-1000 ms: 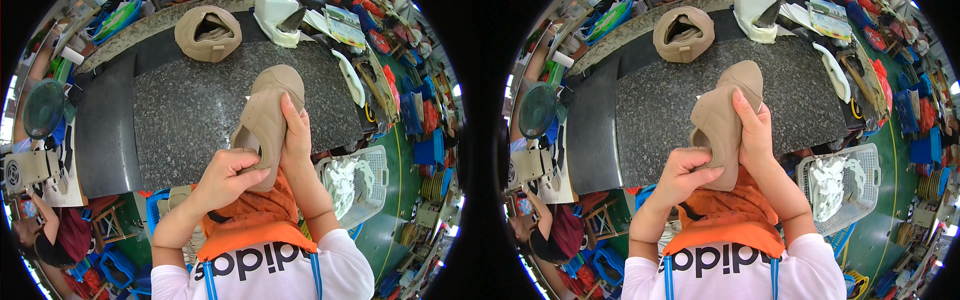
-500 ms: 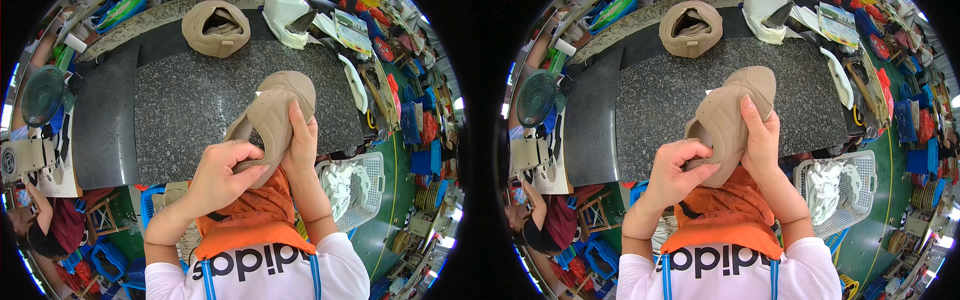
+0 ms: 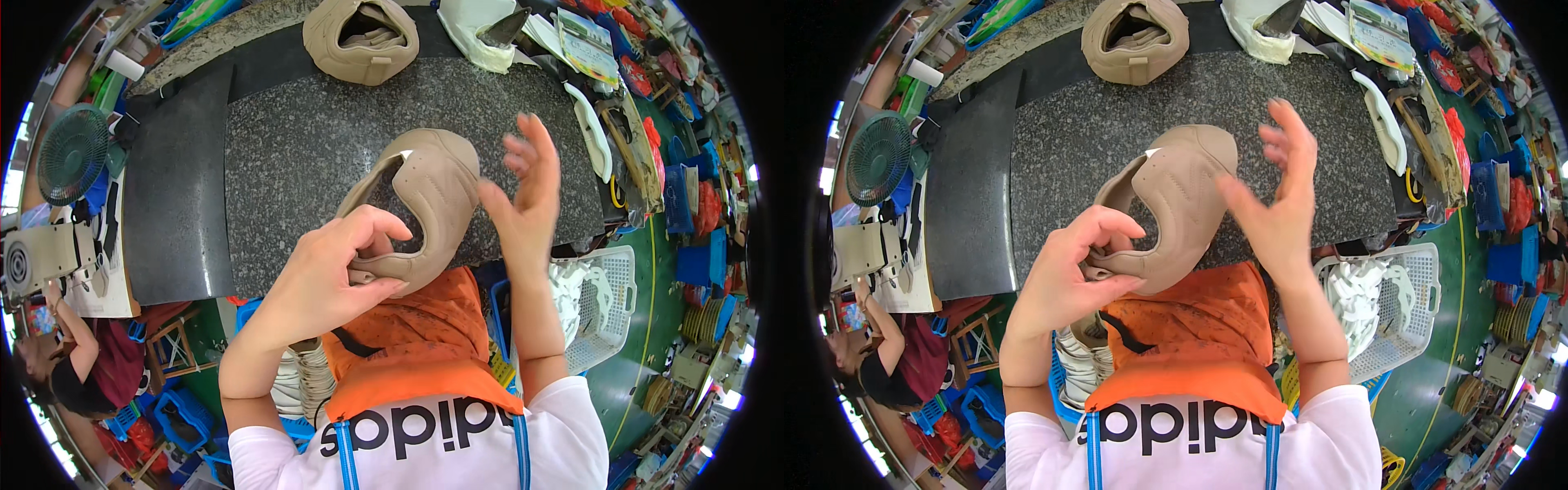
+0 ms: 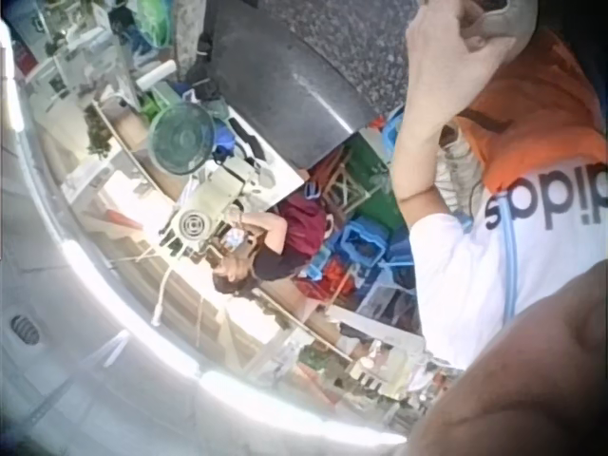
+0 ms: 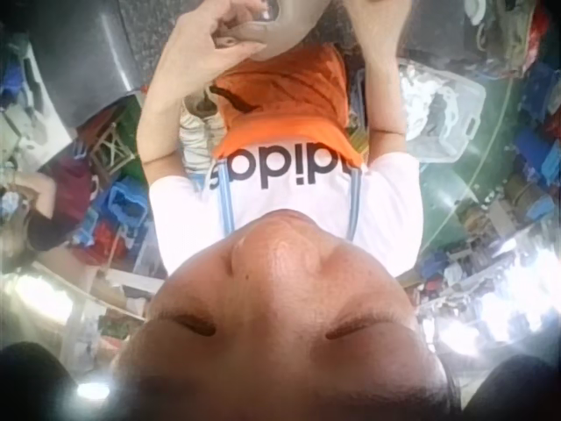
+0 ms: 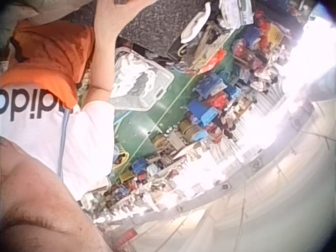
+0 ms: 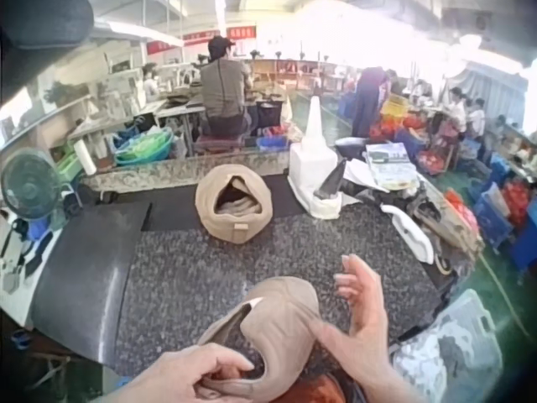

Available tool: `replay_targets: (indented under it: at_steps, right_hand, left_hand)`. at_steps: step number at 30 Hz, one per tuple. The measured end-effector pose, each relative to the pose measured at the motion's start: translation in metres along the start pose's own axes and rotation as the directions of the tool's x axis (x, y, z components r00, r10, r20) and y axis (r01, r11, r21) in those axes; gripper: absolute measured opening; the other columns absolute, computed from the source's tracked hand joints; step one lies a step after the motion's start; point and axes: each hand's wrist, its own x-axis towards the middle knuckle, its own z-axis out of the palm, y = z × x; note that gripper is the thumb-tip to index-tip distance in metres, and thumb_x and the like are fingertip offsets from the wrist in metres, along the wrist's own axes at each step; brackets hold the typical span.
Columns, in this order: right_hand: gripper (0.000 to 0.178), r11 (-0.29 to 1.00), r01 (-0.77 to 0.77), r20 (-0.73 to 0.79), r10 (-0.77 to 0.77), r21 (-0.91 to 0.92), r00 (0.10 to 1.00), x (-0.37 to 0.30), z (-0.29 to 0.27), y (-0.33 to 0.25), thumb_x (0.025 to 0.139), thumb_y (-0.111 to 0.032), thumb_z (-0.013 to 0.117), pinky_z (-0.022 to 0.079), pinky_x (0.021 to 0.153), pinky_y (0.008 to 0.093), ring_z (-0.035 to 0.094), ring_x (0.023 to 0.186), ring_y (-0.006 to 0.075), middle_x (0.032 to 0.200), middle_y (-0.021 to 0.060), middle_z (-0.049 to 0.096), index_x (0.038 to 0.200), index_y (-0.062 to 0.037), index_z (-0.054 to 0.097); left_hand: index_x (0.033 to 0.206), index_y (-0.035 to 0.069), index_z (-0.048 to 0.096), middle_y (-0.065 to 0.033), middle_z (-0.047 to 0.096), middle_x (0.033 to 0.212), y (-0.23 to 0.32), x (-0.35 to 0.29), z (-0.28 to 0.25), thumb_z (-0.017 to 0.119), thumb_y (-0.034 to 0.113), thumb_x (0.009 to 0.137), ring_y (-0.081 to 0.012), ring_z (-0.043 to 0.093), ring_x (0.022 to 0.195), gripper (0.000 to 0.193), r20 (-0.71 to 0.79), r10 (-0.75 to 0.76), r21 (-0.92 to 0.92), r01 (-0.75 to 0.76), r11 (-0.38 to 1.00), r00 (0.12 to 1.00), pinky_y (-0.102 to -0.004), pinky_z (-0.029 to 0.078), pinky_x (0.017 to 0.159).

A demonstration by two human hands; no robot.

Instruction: The person shapes shoe components by hand, retrieves shoe lining pieces from a basket onto the table, and applies adhesive to the shoe parts using an applicator tool before pressing them together.

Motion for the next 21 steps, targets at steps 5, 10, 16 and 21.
replay_targets:
  at_steps: [5,10,16,21]
  right_hand:
    - [0.032,0.804,0.594,0.785,-0.359,-0.015,0.505,0.027,-0.007,-0.048,0.065,-0.023,0.075,0.023,0.107,0.0515,0.046,0.116,0.0284,0.110,0.0046,0.058,0.091,-0.0082,0.061]
    - [0.027,0.770,0.629,0.831,-0.414,0.102,0.372,0.033,-0.001,-0.044,0.064,-0.025,0.072,0.022,0.108,0.0516,0.047,0.113,0.0256,0.092,0.0018,0.058,0.080,-0.0087,0.059]
    - [0.023,0.751,0.660,0.818,-0.394,0.024,0.419,0.024,0.003,-0.046,0.060,-0.024,0.072,0.022,0.109,0.0522,0.051,0.094,0.0210,0.073,0.0007,0.051,0.068,-0.0086,0.057]
    - [0.024,0.766,0.635,0.796,-0.446,0.102,0.410,0.021,0.005,-0.043,0.060,-0.024,0.071,0.023,0.109,0.0512,0.051,0.089,0.0209,0.069,0.0000,0.049,0.062,-0.0083,0.054]
  left_hand:
    - [0.092,0.003,0.058,-0.0014,0.059,0.077,0.004,0.001,-0.003,0.072,-0.002,0.061,-0.0068,0.055,0.071,0.034,0.001,0.047,0.022,-0.047,0.999,0.999,-0.0223,0.044,0.065]
    - [0.089,0.000,0.061,-0.0029,0.063,0.080,0.011,-0.002,-0.002,0.071,-0.001,0.063,-0.0067,0.057,0.071,0.028,0.008,-0.020,-0.025,0.020,0.999,1.000,-0.0220,0.045,0.064]
    - [0.087,0.000,0.063,-0.0094,0.063,0.072,0.007,-0.003,0.003,0.068,0.008,0.073,-0.0146,0.061,0.065,0.016,0.006,-0.047,-0.017,0.047,0.999,0.999,-0.0264,0.046,0.059]
    - [0.083,-0.001,0.063,-0.0090,0.062,0.069,0.006,0.000,-0.001,0.066,0.007,0.073,-0.0126,0.058,0.062,0.012,0.059,-0.044,-0.074,0.048,0.996,0.997,-0.0261,0.044,0.057]
